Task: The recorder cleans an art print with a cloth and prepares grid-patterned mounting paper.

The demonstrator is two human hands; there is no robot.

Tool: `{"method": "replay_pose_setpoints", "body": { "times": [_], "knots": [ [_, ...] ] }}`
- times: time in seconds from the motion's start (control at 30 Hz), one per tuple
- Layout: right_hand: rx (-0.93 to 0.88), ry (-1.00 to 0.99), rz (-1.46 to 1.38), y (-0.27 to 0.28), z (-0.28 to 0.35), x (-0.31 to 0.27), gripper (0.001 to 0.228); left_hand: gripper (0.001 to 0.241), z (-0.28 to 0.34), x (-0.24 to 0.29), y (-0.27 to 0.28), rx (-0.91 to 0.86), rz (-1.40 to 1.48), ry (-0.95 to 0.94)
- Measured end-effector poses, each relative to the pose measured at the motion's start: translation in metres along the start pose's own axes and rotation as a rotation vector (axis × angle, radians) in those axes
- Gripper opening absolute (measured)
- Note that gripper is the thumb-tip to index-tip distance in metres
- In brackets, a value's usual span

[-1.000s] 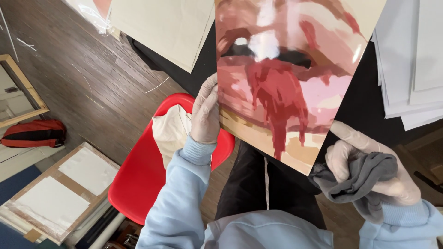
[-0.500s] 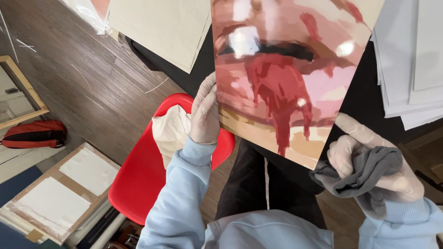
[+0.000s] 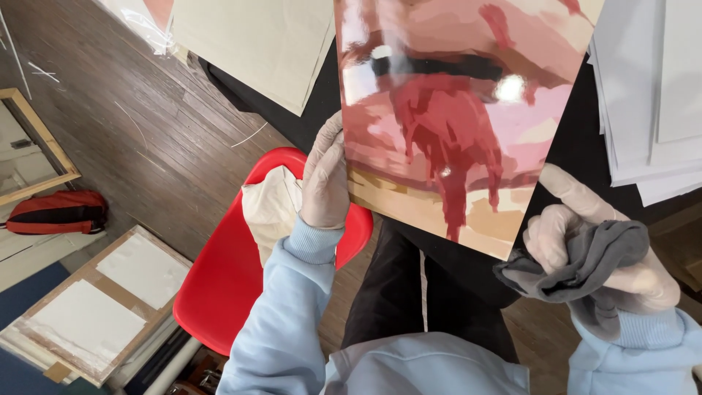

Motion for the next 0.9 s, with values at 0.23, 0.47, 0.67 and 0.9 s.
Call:
{"method": "replay_pose_setpoints", "body": {
  "times": [0.23,0.47,0.67,0.9],
  "knots": [
    [0.146,0.055,-0.124,-0.018,-0.014,0.006,0.096,0.045,-0.01,-0.016,0.015,0.105,-0.071,-0.002],
    [0.567,0.015,0.548,0.031,-0.007,0.055,0.054,0.039,-0.048,-0.067,0.059,0.239,-0.303,-0.035],
    [0.134,0.3,1.629,0.012,-0.052,0.084,0.048,0.04,-0.053,-0.084,0.053,0.377,-0.78,-0.175],
    [-0.17,0.332,2.006,0.019,-0.064,0.109,0.049,0.073,-0.059,-0.083,0.033,0.256,-1.797,-0.47]
  ]
}}
Point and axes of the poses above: each hand's wrist, its own z-axis away from the middle knuckle, its own y-axis out of the back of the hand, x = y × z, the point moved 1 cm from there along -z, towards the middle knuckle, and after that the axes turned 12 degrees about y, right-handed, at the moved point
